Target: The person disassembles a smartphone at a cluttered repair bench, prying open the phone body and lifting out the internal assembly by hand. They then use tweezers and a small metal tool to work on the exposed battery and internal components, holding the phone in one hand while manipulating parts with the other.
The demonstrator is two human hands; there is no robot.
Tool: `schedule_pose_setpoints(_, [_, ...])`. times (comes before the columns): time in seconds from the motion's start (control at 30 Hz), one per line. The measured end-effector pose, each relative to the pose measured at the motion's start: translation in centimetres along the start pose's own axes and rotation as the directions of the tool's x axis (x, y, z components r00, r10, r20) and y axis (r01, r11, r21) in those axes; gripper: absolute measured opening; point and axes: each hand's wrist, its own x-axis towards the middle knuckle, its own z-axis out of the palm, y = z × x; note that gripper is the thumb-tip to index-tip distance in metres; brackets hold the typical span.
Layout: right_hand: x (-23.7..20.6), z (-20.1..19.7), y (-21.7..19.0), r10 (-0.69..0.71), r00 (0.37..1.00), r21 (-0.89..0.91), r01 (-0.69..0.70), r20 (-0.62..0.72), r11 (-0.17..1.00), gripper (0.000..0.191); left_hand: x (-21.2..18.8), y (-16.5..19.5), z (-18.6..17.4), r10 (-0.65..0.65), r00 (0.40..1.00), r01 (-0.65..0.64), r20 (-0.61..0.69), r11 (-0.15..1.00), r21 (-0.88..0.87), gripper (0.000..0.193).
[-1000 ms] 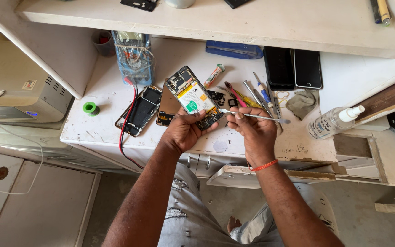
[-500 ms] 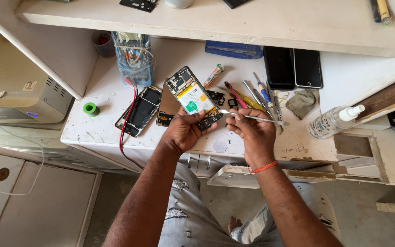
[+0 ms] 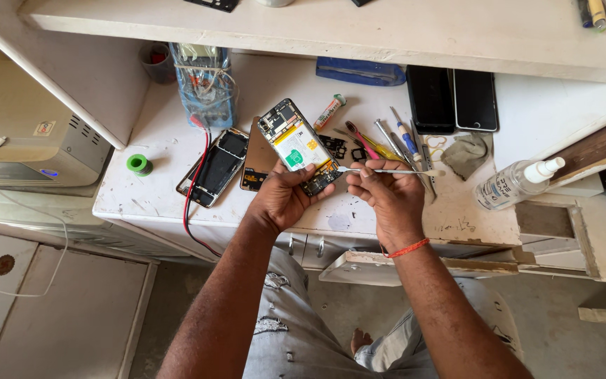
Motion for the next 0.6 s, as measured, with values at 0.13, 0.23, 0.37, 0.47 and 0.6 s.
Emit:
schedule_pose_setpoints(0.13, [-0.1, 0.2, 0.1, 0.023, 0.999, 0.034, -0.023, -0.021, 0.999, 0.015, 0.0, 0.1, 0.0, -0.008, 1.000, 0.008, -0.013, 1.000, 0.006, 0.048])
schedule_pose_setpoints(0.23, [-0.3, 0.5, -0.1, 0.008, 1.000, 0.008, -0.007, -0.030, 1.000, 0.015, 0.0, 0.1, 0.0, -0.008, 1.000, 0.009, -0.023, 1.000, 0.015, 0.045])
schedule_pose_setpoints(0.37, [-0.3, 0.9, -0.6, -0.019, 0.999, -0.082, 0.016, -0.036, 0.997, 0.016, 0.2, 0.0, -0.2, -0.010, 1.000, 0.011, -0.025, 1.000, 0.018, 0.044])
schedule_pose_setpoints(0.47, [0.1, 1.1, -1.3, -0.078, 0.997, -0.180, 0.077, -0.003, 0.981, 0.017, 0.3, 0.0, -0.3, -0.019, 1.000, 0.019, -0.018, 1.000, 0.022, 0.042])
schedule_pose_setpoints(0.6, [1.0, 1.3, -2.4, -0.138, 0.983, -0.314, 0.171, 0.124, 0.934, 0.019, 0.2, 0.1, -0.4, -0.030, 1.000, 0.030, 0.010, 0.999, 0.023, 0.039])
